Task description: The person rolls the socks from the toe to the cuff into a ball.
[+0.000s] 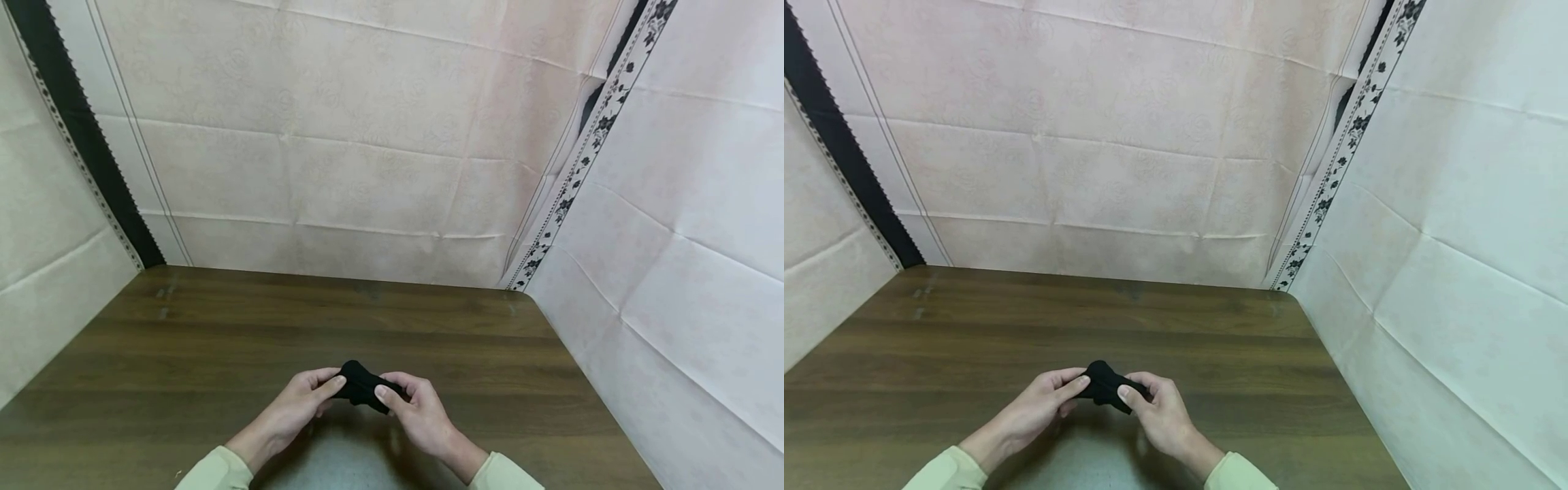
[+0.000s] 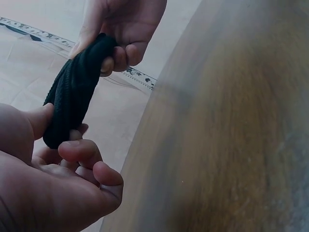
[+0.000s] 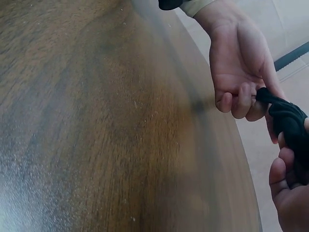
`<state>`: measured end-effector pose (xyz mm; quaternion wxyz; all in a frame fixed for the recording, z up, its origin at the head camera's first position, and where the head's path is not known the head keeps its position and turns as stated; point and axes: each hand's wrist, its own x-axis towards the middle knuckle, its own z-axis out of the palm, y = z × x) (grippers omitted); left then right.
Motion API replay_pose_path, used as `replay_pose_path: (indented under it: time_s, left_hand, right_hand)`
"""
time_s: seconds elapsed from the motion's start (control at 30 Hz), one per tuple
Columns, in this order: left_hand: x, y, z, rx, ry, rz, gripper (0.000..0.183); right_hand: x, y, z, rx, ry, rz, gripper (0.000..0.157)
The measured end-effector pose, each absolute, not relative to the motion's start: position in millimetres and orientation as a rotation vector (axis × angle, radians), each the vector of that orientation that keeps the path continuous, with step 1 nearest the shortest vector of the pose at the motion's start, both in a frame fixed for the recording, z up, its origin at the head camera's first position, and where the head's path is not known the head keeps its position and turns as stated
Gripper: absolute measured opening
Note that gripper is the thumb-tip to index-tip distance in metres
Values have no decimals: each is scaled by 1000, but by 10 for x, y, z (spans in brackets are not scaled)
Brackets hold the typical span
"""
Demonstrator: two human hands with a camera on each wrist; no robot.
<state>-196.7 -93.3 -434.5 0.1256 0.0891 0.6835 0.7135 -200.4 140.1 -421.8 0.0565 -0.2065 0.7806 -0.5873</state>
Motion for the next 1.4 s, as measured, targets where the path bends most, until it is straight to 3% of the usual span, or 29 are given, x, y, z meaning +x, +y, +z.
replay_pose_path:
  time_s: [0.83,1.2,1.4]
  left_hand:
    - [-1991,-1034,-4333,374,2199,1876,27]
    - [-1979,-1081,-4344,388,2144,1894,39]
    - [-1971,-1158,-4327,477,2156,1827,32]
  right_hand:
    - [-2077,1504,-4194,-742,2304,-1645,23]
    - [-2042,1502,-4188,-756,2277,-1585,22]
    - [-2041,1530,-4206,-777,2274,-1574,21]
